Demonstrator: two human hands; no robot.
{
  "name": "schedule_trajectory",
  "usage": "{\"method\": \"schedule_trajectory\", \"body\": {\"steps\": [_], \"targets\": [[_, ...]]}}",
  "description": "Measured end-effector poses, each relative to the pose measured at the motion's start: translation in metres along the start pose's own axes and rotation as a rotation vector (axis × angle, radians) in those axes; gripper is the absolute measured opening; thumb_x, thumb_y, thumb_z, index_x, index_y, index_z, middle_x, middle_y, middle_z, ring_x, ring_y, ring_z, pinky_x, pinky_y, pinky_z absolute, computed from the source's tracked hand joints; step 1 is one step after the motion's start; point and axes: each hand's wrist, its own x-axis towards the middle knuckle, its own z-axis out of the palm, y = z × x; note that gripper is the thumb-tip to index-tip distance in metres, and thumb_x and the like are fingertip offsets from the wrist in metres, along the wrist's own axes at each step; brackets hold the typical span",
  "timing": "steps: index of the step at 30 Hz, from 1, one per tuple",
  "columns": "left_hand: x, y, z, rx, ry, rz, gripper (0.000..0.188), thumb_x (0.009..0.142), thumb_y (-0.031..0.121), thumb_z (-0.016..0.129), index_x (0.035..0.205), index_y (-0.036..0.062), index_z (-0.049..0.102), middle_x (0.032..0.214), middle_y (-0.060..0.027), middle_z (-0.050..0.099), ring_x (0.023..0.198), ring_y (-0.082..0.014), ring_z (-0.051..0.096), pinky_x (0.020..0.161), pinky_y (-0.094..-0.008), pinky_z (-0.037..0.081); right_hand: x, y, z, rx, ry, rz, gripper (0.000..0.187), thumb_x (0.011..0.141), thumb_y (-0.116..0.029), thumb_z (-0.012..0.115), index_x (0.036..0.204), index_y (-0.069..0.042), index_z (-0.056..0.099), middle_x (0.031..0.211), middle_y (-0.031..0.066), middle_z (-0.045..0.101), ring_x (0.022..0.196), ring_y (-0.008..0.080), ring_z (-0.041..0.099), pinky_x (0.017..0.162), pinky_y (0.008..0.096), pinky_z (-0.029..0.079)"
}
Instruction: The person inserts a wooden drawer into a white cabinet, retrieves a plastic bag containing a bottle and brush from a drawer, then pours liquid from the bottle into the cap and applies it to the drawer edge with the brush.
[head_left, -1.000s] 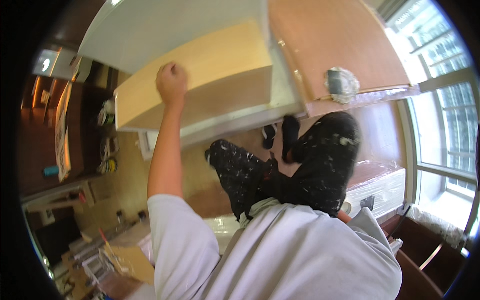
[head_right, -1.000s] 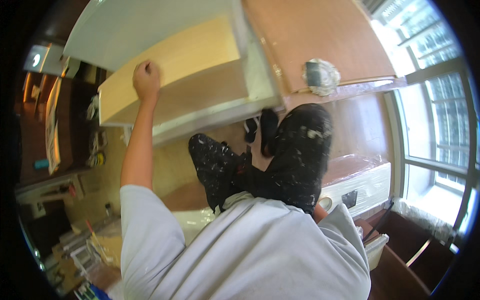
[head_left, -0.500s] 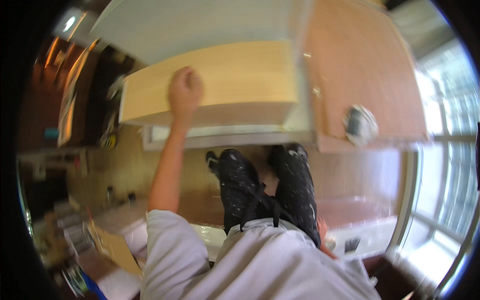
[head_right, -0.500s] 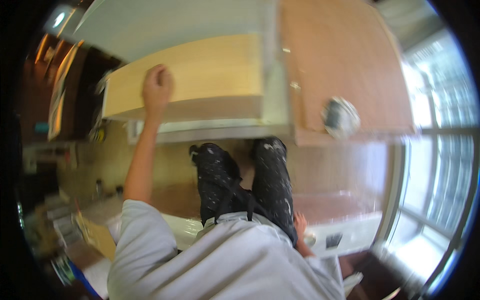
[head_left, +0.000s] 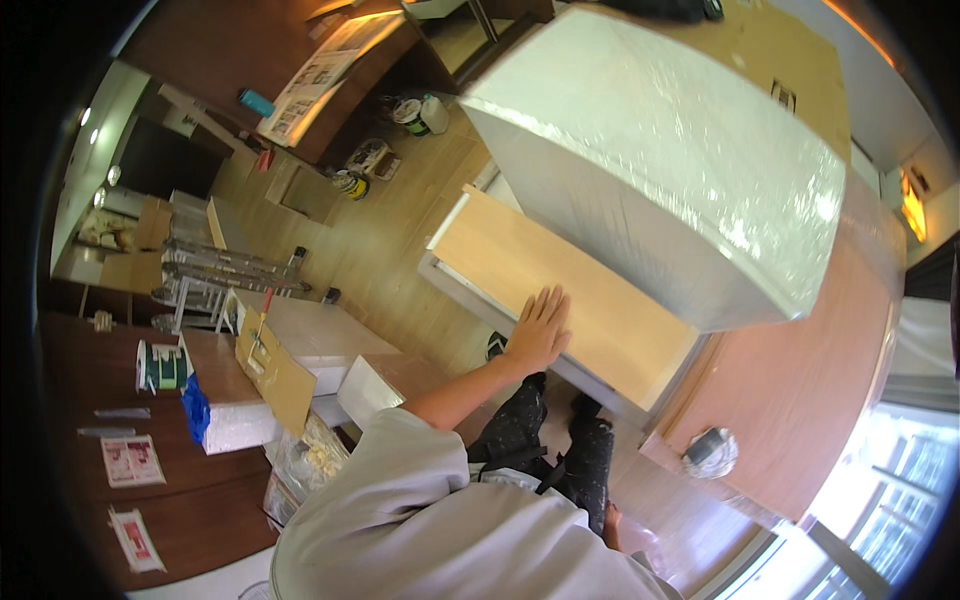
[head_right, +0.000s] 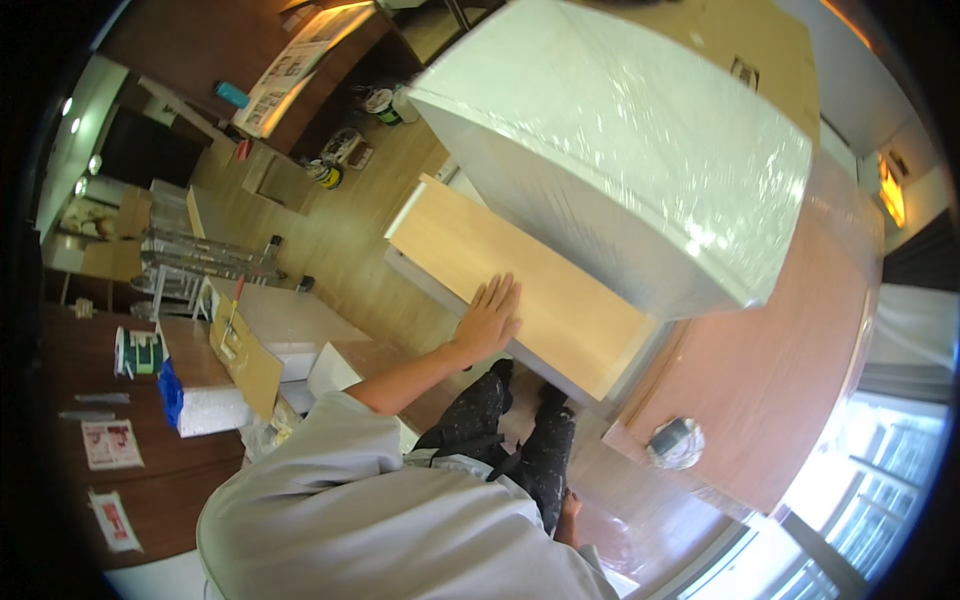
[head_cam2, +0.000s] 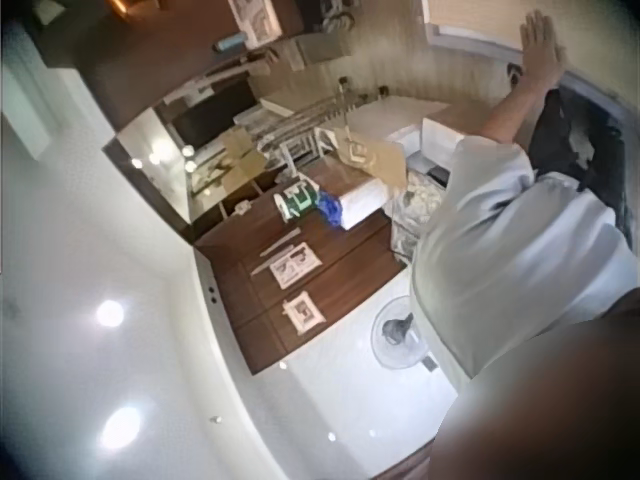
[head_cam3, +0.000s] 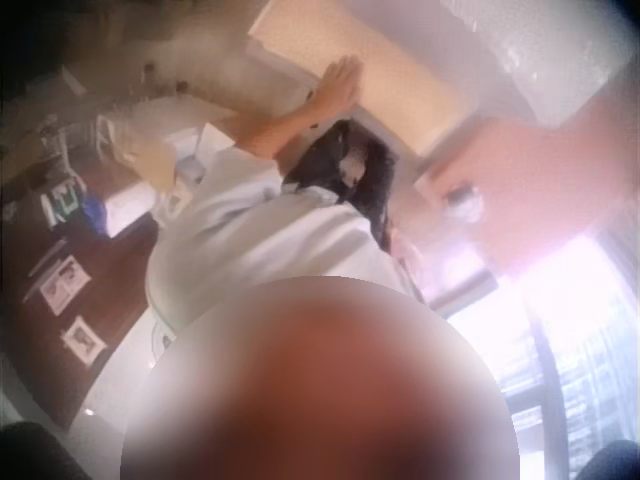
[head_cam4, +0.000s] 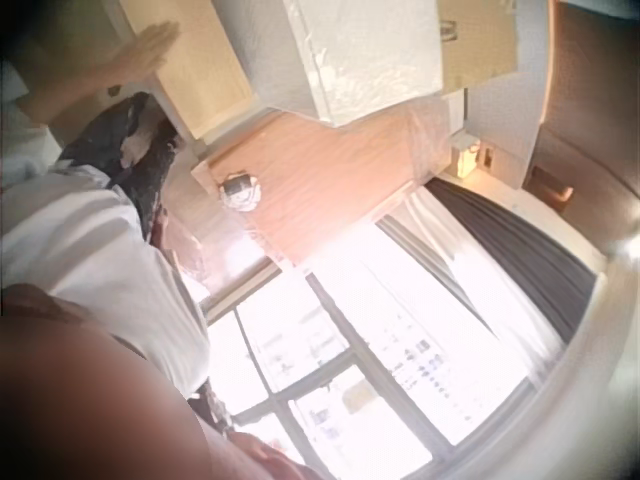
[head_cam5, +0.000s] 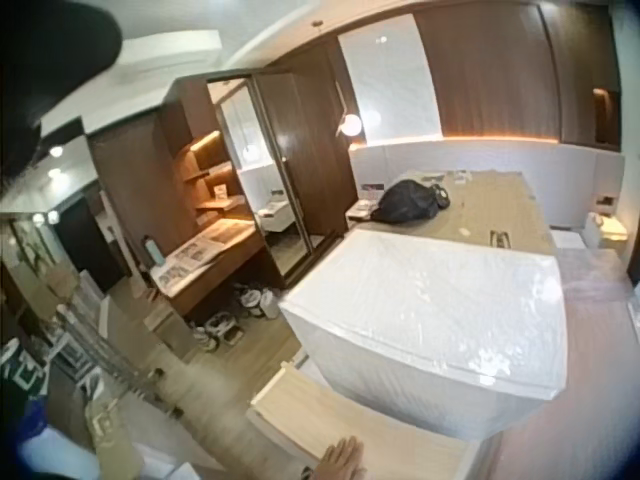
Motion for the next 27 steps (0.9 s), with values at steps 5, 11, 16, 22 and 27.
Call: {"method": "schedule_trajectory", "body": {"steps": [5, 11, 16, 22, 27], "targets": [[-0.078, -0.005, -0.003, -0.232, -0.235, -0.146, 0.084, 0.096, 0.044, 0.069, 0.160, -0.0001, 0.037, 0.166, -0.0296, 0.033, 0.152, -0.0495, 0.034, 0.123, -0.0550, 0.034, 0.005, -0.077, -0.054, -0.046, -0.060, -0.128, 0.033, 0.101, -0.030, 0.060, 0.125, -0.008, 0.065, 0.096, 0.0119, 0.073, 0.078, 0.0230, 0.067, 0.071, 0.0399, 0.052], [-0.238, -0.037, 0.055, -0.553, -0.554, -0.906, 0.079, 0.093, 0.059, 0.067, 0.153, 0.0094, 0.053, 0.152, -0.0318, 0.052, 0.137, -0.0487, 0.055, 0.113, -0.0533, 0.047, 0.059, -0.159, -0.083, -0.070, -0.154, -0.205, 0.042, 0.103, -0.033, 0.059, 0.137, -0.008, 0.062, 0.107, 0.0113, 0.074, 0.087, 0.0254, 0.069, 0.072, 0.0375, 0.055], [-0.348, -0.051, 0.086, -1.196, -0.451, -1.292, 0.093, 0.087, 0.081, 0.060, 0.137, 0.0023, 0.068, 0.137, -0.0285, 0.067, 0.130, -0.0429, 0.063, 0.110, -0.0483, 0.048, 0.042, -0.236, -0.024, -0.350, -0.230, -0.290, 0.043, 0.103, -0.034, 0.059, 0.137, -0.007, 0.062, 0.110, 0.0108, 0.074, 0.091, 0.0253, 0.069, 0.074, 0.0373, 0.055], [-0.356, -0.114, 0.097, -1.071, -0.283, -1.339, 0.090, 0.089, 0.074, 0.065, 0.127, -0.0080, 0.071, 0.132, -0.0312, 0.068, 0.129, -0.0424, 0.064, 0.109, -0.0483, 0.049, -0.047, -0.305, 0.108, -0.633, -0.352, -0.452, 0.043, 0.103, -0.036, 0.059, 0.136, -0.007, 0.063, 0.111, 0.0108, 0.074, 0.093, 0.0249, 0.069, 0.076, 0.0377, 0.055], [-0.372, -0.202, 0.085, -0.863, -0.096, -1.389, 0.069, 0.097, 0.063, 0.061, 0.119, -0.0006, 0.075, 0.124, -0.0273, 0.072, 0.117, -0.0450, 0.068, 0.103, -0.0493, 0.052, -0.111, -0.323, 0.193, -0.747, -0.429, -0.602, 0.044, 0.104, -0.037, 0.060, 0.136, -0.007, 0.064, 0.111, 0.0107, 0.074, 0.094, 0.0246, 0.068, 0.077, 0.0381, 0.055]]}}
